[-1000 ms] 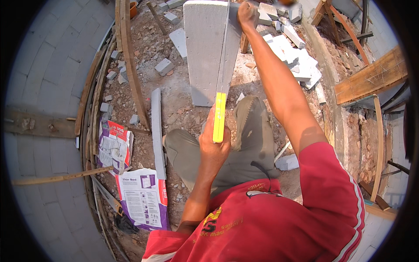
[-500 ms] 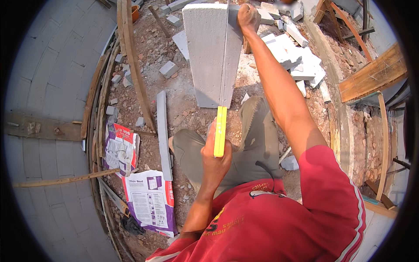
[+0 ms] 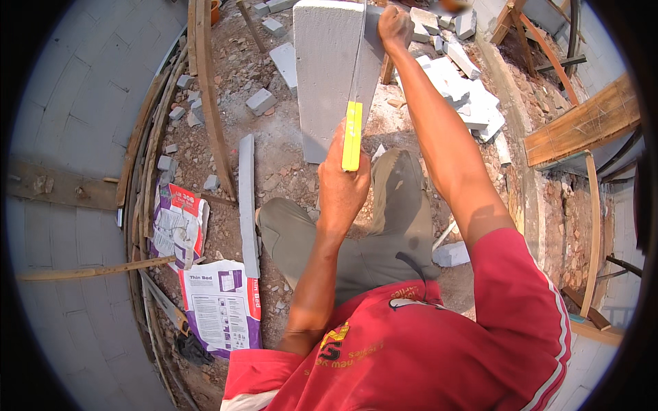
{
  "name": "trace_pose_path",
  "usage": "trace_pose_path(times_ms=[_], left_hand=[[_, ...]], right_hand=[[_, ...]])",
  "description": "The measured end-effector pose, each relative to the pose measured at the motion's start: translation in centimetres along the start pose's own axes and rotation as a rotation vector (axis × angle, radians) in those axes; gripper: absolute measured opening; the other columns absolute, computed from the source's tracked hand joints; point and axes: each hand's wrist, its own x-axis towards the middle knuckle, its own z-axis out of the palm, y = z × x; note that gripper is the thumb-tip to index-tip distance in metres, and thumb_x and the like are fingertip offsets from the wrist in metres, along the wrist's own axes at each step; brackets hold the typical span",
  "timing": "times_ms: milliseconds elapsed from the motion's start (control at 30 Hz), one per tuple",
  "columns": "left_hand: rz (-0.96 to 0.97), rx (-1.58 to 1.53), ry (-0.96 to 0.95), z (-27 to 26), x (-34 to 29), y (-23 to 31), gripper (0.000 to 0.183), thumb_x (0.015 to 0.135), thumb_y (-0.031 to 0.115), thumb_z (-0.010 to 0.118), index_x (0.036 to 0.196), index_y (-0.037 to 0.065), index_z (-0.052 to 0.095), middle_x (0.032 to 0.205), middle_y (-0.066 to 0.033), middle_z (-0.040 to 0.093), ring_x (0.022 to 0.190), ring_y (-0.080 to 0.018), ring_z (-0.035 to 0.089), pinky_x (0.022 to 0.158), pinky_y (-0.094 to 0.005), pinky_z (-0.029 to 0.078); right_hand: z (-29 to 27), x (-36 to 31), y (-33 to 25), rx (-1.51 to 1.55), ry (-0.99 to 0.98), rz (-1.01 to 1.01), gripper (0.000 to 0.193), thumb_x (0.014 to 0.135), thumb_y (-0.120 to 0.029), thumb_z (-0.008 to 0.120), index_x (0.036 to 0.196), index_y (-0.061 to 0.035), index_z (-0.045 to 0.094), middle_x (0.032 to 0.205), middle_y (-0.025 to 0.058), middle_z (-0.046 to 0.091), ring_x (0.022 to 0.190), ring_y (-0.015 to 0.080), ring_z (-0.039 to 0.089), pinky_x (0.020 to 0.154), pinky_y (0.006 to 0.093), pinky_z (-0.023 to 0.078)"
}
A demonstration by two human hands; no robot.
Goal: The person saws aerated concrete blocks using a hand saw while holding the blocks steady on the ground with their hand and foot. They lift and move the blocks between sawing actions in an unfinished room.
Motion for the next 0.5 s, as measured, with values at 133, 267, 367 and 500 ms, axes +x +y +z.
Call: trace_pose_path(times_ms=[133,267,367,500], left_hand=[[0.147,-0.039,0.102,-0.9,-7.6,-1.0,0.049,0.089,-0.004,0.054,0.138,-0.006,0.049,0.123,-0.0183,0.065,0.103,-0.0200,0.065,0.091,-0.0295,0.049],[-0.105,-0.034,-0.049,-0.9,0.0,0.3,0.053,0.087,-0.008,0.054,0.140,-0.007,0.046,0.128,-0.0187,0.062,0.107,-0.0195,0.064,0.094,-0.0297,0.048],[-0.074,-0.041,-0.037,-0.2,-0.5,-0.5,0.053,0.087,-0.008,0.054,0.139,-0.007,0.047,0.125,-0.0188,0.063,0.104,-0.0212,0.064,0.092,-0.0296,0.049],[0.129,0.000,0.107,-0.8,-7.7,-1.5,0.048,0.089,-0.005,0.055,0.137,-0.007,0.049,0.111,-0.0172,0.066,0.092,-0.0189,0.063,0.085,-0.0289,0.049]], right_hand=[[-2.3,-1.7,-2.8,0.106,-0.025,0.013,0.048,0.090,-0.035,0.035,0.090,-0.0011,0.071,0.097,0.0288,0.067,0.094,0.0513,0.063,0.087,0.0541,0.048],[-2.6,-1.5,-4.0,0.092,-0.044,0.018,0.046,0.090,-0.031,0.035,0.085,-0.0007,0.070,0.093,0.0300,0.066,0.090,0.0508,0.063,0.084,0.0543,0.049],[-1.9,-0.9,-2.4,0.067,-0.011,-0.051,0.045,0.090,-0.028,0.036,0.081,0.0007,0.069,0.089,0.0322,0.066,0.086,0.0510,0.063,0.082,0.0547,0.049],[-1.3,-0.6,-2.2,0.109,0.011,-0.062,0.045,0.089,-0.028,0.039,0.079,0.0030,0.068,0.088,0.0333,0.065,0.086,0.0510,0.063,0.082,0.0551,0.049]])
